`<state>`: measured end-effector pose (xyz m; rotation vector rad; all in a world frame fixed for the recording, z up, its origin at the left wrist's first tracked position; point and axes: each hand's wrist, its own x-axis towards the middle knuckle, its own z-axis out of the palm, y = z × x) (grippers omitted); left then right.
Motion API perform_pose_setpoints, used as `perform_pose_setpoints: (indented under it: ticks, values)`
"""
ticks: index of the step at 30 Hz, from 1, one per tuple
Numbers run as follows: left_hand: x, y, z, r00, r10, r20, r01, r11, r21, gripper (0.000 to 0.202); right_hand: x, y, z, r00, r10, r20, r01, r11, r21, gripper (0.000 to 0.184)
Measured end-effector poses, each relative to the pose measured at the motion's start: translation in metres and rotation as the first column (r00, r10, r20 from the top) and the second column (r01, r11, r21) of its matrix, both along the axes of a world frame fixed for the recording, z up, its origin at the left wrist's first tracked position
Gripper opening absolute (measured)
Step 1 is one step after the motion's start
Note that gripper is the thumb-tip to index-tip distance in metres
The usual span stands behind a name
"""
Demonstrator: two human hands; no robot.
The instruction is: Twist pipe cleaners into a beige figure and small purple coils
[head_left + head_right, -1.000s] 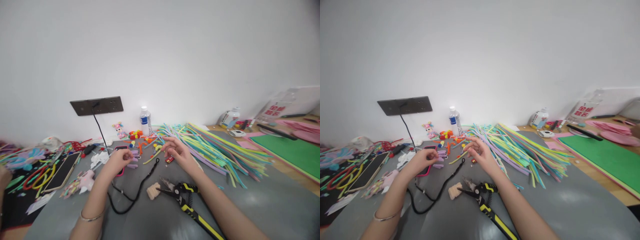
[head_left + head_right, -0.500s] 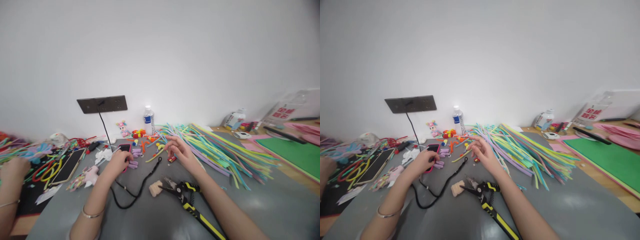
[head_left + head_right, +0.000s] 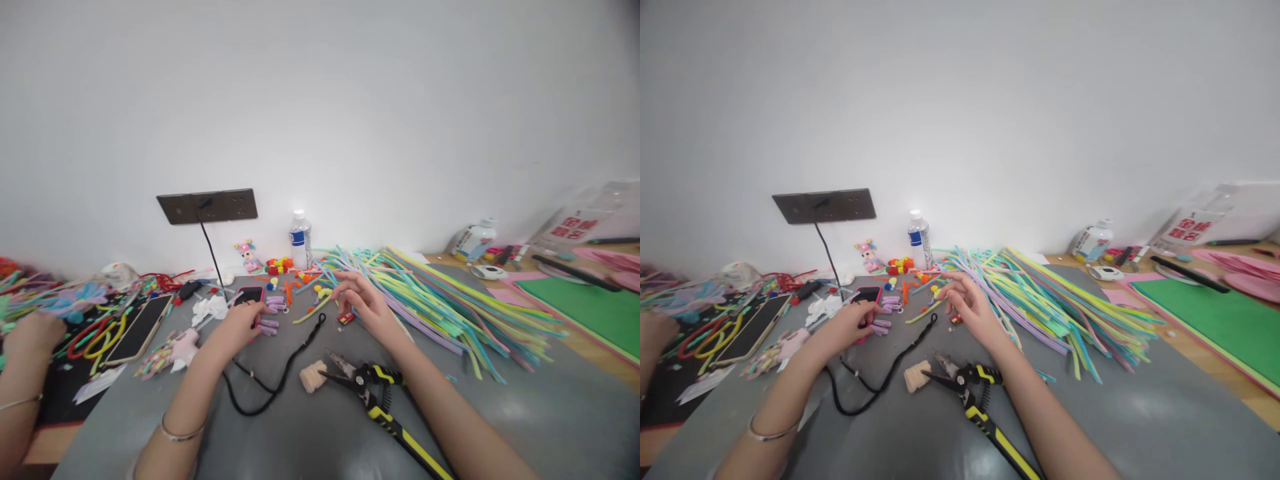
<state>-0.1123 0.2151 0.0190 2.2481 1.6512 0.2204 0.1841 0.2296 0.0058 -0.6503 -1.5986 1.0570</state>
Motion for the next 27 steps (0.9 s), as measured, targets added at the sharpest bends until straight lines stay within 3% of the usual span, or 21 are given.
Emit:
perform_pose_setpoints:
  ticks: [5,10,16,27]
  values:
    - [0.005,-0.001,-0.003,0.999,0.001,0.051,-0.001,1.000,-0.009,0.036,0.000,0.000,0.000,1.000,-0.007,0.013,0.007,1.000,-0.002,0.042]
    - [0.002,-0.003,0.003,0.995,0.006,0.104,-0.009,1.000,0.024,0.036,0.001,0.001,-0.001,1.000,-0.006,0.012,0.006,1.000,-0.014,0.041]
    - [-0.010,0.000,0.009,1.000,0.018,-0.005,-0.017,0.995,0.099,0.022,0.001,0.000,0.001,1.000,-0.015,0.027,0.016,1.000,-0.020,0.042]
    - [0.008,0.015,-0.002,0.998,-0.036,-0.061,0.041,0.996,0.082,0.006,0.001,0.001,-0.001,1.000,-0.018,0.024,0.018,0.999,-0.029,0.043]
